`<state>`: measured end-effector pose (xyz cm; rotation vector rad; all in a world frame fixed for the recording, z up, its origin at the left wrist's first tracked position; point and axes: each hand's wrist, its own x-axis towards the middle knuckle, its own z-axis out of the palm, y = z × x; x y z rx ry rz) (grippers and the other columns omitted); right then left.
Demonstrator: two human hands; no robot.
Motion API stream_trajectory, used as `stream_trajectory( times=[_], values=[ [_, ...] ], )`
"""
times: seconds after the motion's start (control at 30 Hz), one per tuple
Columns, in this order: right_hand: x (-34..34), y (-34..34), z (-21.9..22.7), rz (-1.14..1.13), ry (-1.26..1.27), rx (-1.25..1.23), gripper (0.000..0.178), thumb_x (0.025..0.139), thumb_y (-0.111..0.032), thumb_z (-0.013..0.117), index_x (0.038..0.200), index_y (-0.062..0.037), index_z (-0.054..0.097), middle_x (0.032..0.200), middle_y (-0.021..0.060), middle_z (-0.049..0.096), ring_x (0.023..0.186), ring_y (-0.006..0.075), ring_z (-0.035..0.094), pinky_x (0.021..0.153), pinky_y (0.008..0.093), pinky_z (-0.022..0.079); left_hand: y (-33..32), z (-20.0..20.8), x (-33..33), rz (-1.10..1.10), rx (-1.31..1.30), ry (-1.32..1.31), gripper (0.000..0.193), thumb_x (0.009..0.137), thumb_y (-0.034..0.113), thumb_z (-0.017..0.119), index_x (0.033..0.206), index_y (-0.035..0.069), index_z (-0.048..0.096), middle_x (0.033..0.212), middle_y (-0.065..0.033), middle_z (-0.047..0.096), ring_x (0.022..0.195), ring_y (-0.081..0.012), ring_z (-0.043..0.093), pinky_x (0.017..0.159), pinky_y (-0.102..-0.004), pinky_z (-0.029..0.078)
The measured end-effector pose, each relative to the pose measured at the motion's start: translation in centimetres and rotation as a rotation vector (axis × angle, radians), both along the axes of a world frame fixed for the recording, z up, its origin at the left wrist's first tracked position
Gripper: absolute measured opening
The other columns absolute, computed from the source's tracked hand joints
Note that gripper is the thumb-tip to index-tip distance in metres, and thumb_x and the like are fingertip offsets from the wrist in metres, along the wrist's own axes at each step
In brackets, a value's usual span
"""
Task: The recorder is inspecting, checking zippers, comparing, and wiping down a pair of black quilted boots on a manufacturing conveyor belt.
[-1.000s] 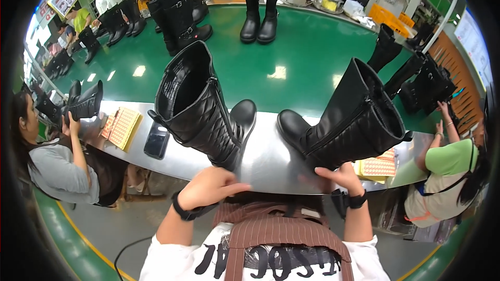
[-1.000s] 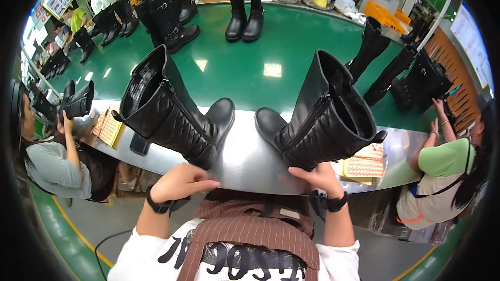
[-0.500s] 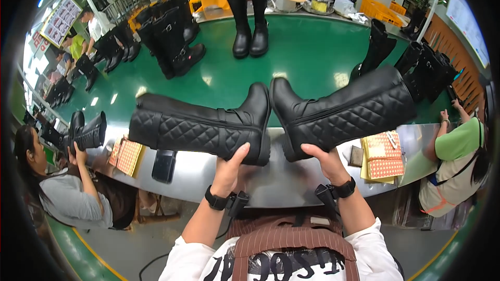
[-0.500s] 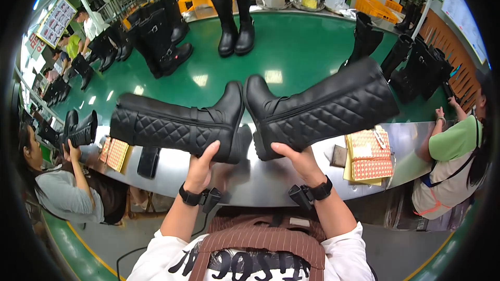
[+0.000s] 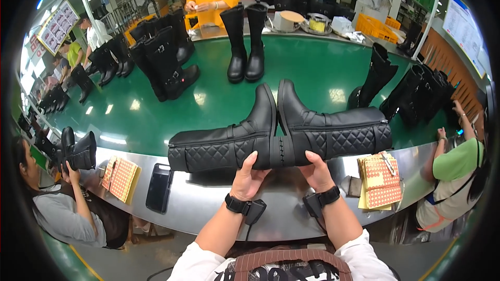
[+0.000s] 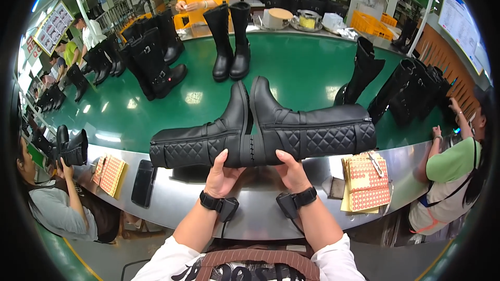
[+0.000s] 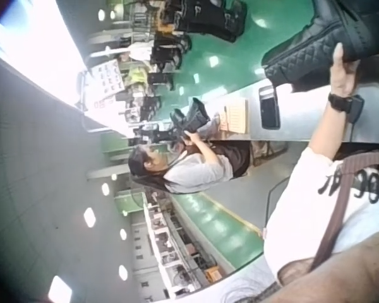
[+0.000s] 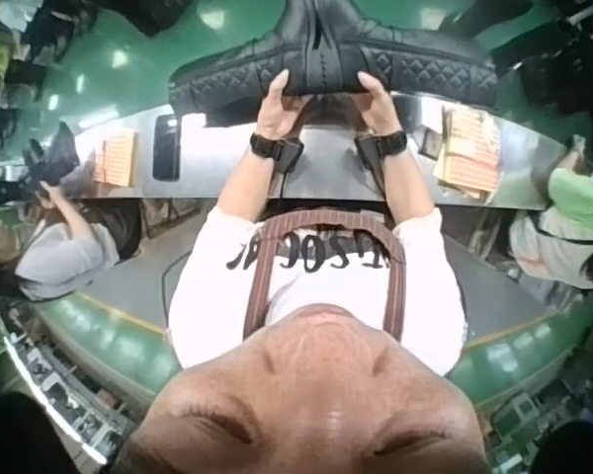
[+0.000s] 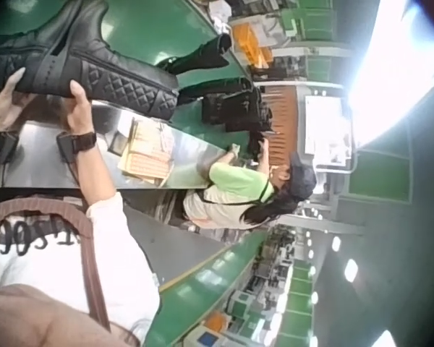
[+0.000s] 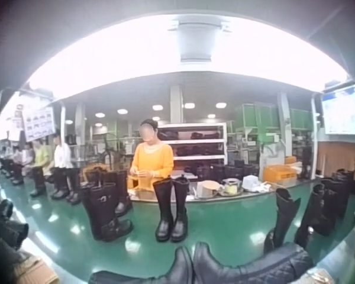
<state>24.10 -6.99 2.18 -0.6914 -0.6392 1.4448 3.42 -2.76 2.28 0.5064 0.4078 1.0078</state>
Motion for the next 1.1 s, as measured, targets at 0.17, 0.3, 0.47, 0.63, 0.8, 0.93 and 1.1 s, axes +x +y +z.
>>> stream_trajectory(
  times=[0.17, 0.3, 0.47, 0.63, 0.8, 0.93, 1.1],
  values=[
    [-0.1, -0.3, 0.9, 0.064, 0.088, -0.036, 0.046, 0.086, -0.020, 0.060, 0.126, 0.0019, 0.056, 0.124, 0.0128, 0.062, 0.118, 0.0256, 0.057, 0.105, 0.0425, 0.041, 0.3, 0.4, -0.1, -0.029, 0.028, -0.038, 0.044, 0.093, 0.029, 0.060, 0.129, 0.004, 0.054, 0.126, -0.0089, 0.061, 0.117, -0.0227, 0.057, 0.106, -0.0410, 0.041],
    [0.5, -0.8, 1.0, 0.150, 0.020, -0.060, 0.043, 0.086, -0.014, 0.060, 0.126, -0.0010, 0.057, 0.125, 0.0120, 0.061, 0.117, 0.0260, 0.057, 0.101, 0.0409, 0.045, 0.6, 0.1, -0.3, -0.012, 0.115, 0.019, 0.040, 0.093, 0.024, 0.058, 0.127, 0.001, 0.056, 0.128, -0.0105, 0.060, 0.119, -0.0224, 0.056, 0.107, -0.0410, 0.040],
    [2.1, -1.4, -1.8, 0.094, -0.193, 0.023, 0.071, 0.065, 0.013, 0.069, 0.132, -0.0048, 0.053, 0.130, 0.0061, 0.057, 0.123, 0.0194, 0.052, 0.106, 0.0345, 0.039, 0.6, -3.8, -2.6, -0.117, 0.251, 0.221, 0.036, 0.096, 0.014, 0.052, 0.131, 0.003, 0.052, 0.126, -0.0089, 0.058, 0.121, -0.0196, 0.052, 0.105, -0.0371, 0.041],
    [2.3, -0.3, -2.6, 0.086, -0.265, 0.076, 0.056, 0.085, -0.018, 0.066, 0.137, -0.0045, 0.049, 0.134, 0.0083, 0.055, 0.122, 0.0197, 0.052, 0.104, 0.0336, 0.042, 0.6, -1.7, -2.5, -0.182, 0.142, 0.253, 0.045, 0.098, 0.029, 0.049, 0.136, 0.005, 0.048, 0.131, -0.0086, 0.055, 0.121, -0.0200, 0.053, 0.105, -0.0368, 0.041],
    [2.0, -1.8, -0.1, -0.009, -0.022, -0.220, 0.053, 0.092, -0.027, 0.060, 0.138, -0.0045, 0.047, 0.135, 0.0086, 0.055, 0.123, 0.0205, 0.052, 0.106, 0.0342, 0.040, -1.4, 2.7, 0.9, -0.100, -0.075, 0.190, 0.058, 0.097, 0.048, 0.047, 0.140, 0.008, 0.045, 0.136, -0.0090, 0.053, 0.121, -0.0215, 0.054, 0.105, -0.0383, 0.041],
    [1.7, -1.7, -0.7, 0.086, 0.004, -0.117, 0.054, 0.098, -0.038, 0.050, 0.140, -0.0048, 0.044, 0.136, 0.0089, 0.054, 0.125, 0.0210, 0.051, 0.107, 0.0352, 0.039, 0.1, -1.7, -1.0, -0.143, 0.083, 0.074, 0.068, 0.095, 0.056, 0.048, 0.142, 0.008, 0.041, 0.138, -0.0091, 0.053, 0.124, -0.0231, 0.052, 0.107, -0.0409, 0.040],
    [2.8, -1.4, -1.6, 0.071, -0.115, -0.058, 0.054, 0.101, -0.042, 0.043, 0.138, -0.0024, 0.045, 0.135, 0.0109, 0.054, 0.121, 0.0214, 0.054, 0.105, 0.0367, 0.041, 0.2, -1.0, -0.7, -0.183, 0.046, 0.069, 0.068, 0.096, 0.055, 0.045, 0.143, 0.006, 0.039, 0.139, -0.0090, 0.051, 0.126, -0.0242, 0.050, 0.109, -0.0397, 0.038]
  ],
)
